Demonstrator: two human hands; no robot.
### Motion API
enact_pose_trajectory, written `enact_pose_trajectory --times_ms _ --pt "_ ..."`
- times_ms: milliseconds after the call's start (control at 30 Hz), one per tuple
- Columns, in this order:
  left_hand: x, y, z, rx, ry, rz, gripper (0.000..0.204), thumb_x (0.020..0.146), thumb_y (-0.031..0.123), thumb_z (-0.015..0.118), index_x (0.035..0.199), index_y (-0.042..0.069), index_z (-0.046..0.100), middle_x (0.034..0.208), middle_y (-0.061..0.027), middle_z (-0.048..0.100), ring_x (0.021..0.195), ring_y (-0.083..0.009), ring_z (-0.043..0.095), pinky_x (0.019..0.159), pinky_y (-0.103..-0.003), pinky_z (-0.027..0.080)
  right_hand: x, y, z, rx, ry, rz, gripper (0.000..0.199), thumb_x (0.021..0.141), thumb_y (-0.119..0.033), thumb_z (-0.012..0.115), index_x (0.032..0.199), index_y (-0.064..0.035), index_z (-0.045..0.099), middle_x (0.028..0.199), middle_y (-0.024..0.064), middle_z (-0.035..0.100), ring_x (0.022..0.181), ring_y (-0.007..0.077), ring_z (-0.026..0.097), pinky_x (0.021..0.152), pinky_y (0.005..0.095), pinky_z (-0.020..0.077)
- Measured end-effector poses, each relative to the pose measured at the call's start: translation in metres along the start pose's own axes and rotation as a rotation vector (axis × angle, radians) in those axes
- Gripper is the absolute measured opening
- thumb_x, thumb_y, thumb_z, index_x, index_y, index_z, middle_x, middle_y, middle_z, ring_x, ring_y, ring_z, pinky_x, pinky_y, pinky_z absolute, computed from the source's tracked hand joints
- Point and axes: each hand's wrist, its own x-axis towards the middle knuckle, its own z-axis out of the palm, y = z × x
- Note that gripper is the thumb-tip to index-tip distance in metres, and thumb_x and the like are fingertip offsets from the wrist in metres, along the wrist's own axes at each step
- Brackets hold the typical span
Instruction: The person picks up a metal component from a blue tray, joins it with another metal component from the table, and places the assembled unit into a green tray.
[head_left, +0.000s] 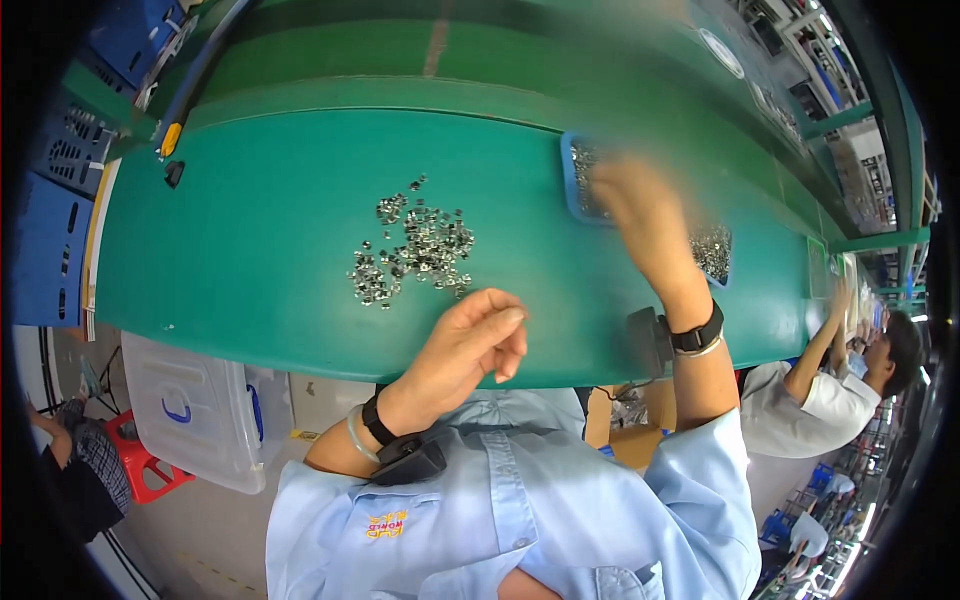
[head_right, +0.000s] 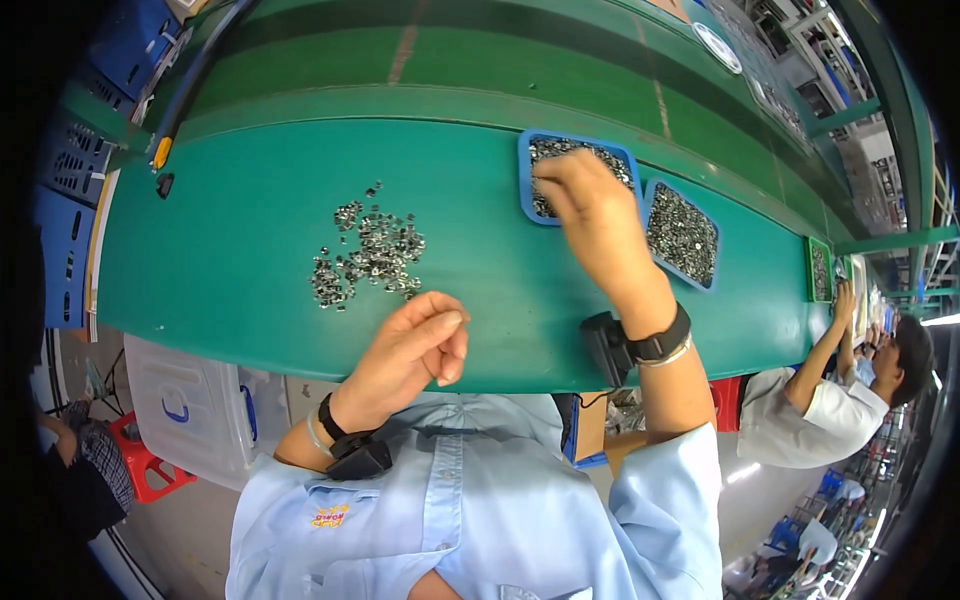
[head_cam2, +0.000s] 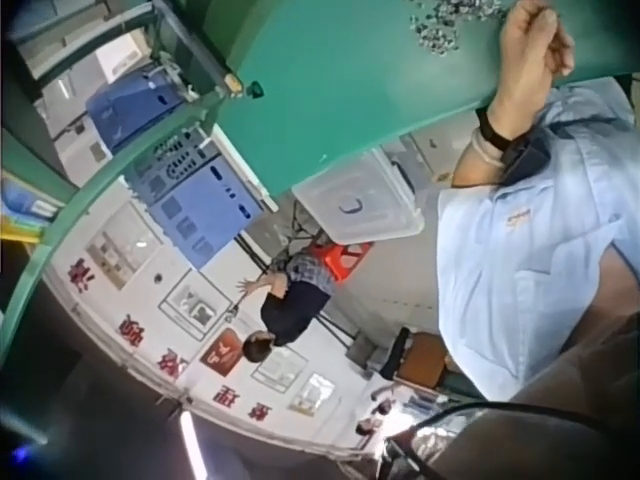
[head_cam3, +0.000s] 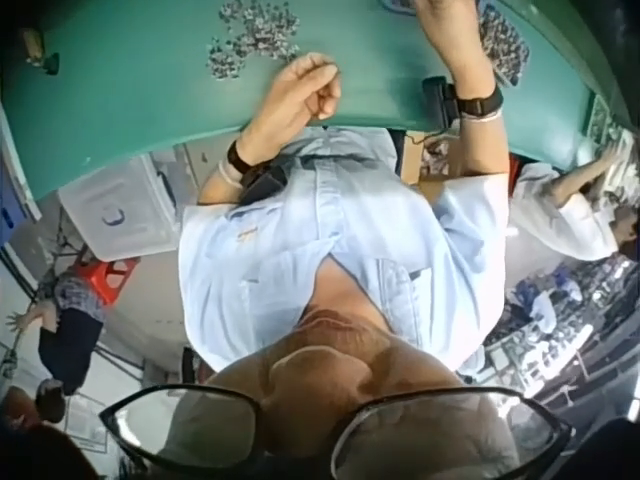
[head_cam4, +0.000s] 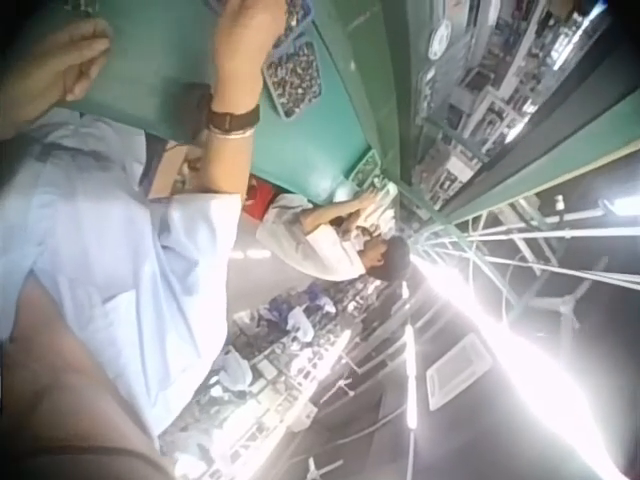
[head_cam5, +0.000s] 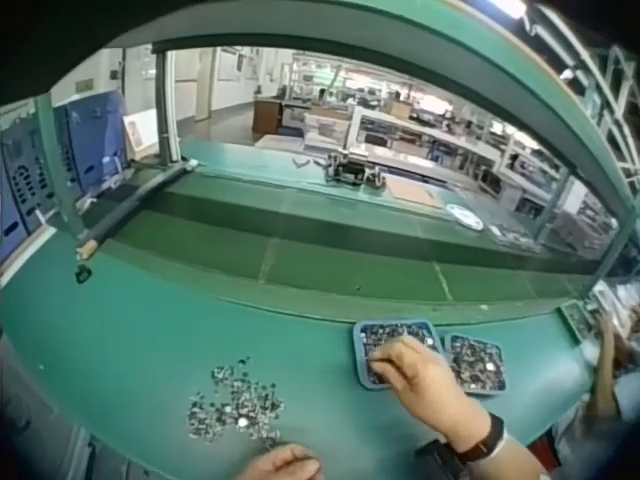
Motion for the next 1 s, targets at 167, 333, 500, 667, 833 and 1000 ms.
enact_pose_trajectory --times_ms 167,333,500,667,833,1000 --pt "-0.001 0.003 -0.007 -0.046 -0.062 -0.06 0.012 0.096 0.016 0.048 0.1 0.006 0.052 0.074 -0.0053 0.057 0.056 -0.0127 0.051 0.051 -0.026 0.041 0.049 -0.045 0.067 0.146 -0.21 -0.211 0.016 0.081 -0.008 0.061 0.096 -0.0033 0.061 0.09 0.0121 0.059 0.081 0.0309 0.059 0.07 0.0379 0.0481" --pt "-0.001 0.006 -0.01 -0.082 -0.125 -0.084 0.012 0.095 0.016 0.048 0.101 0.006 0.052 0.075 -0.0055 0.057 0.057 -0.0132 0.052 0.052 -0.026 0.042 0.074 -0.045 0.112 0.044 -0.342 -0.331 0.016 0.08 -0.01 0.062 0.095 -0.0049 0.061 0.091 0.0111 0.059 0.08 0.0313 0.059 0.069 0.0391 0.0491" --pt "0.0 0.005 -0.013 -0.111 -0.143 -0.082 0.014 0.096 0.017 0.047 0.103 0.005 0.051 0.075 -0.0057 0.058 0.056 -0.0133 0.052 0.051 -0.026 0.041 0.073 -0.047 0.102 0.011 -0.416 -0.313 0.014 0.08 -0.009 0.063 0.093 -0.0038 0.06 0.091 0.0105 0.059 0.081 0.0303 0.059 0.069 0.038 0.0493" --pt "-0.006 0.01 -0.011 -0.15 -0.073 -0.023 0.02 0.097 0.021 0.045 0.105 0.004 0.051 0.075 -0.0052 0.057 0.056 -0.0128 0.051 0.05 -0.026 0.04 0.035 -0.054 0.058 0.231 -0.321 -0.17 0.012 0.079 -0.009 0.064 0.09 -0.004 0.061 0.092 0.0096 0.06 0.083 0.0273 0.059 0.071 0.0353 0.0489" --pt "-0.001 0.012 0.004 -0.085 -0.014 0.103 0.028 0.097 0.026 0.046 0.112 0.004 0.053 0.076 -0.0037 0.056 0.057 -0.0109 0.05 0.05 -0.023 0.039 -0.027 -0.062 0.027 0.413 -0.199 -0.087 0.015 0.075 -0.004 0.068 0.088 -0.0058 0.062 0.093 0.0077 0.06 0.086 0.0239 0.058 0.073 0.034 0.0483" --pt "0.002 -0.001 0.016 -0.034 -0.009 0.08 0.028 0.096 0.027 0.048 0.111 0.004 0.056 0.076 -0.003 0.057 0.056 -0.0107 0.051 0.049 -0.022 0.038 -0.066 -0.063 0.028 0.482 -0.001 -0.04 0.018 0.074 -0.005 0.068 0.091 -0.0073 0.062 0.093 0.0066 0.059 0.087 0.0247 0.057 0.072 0.0341 0.048"
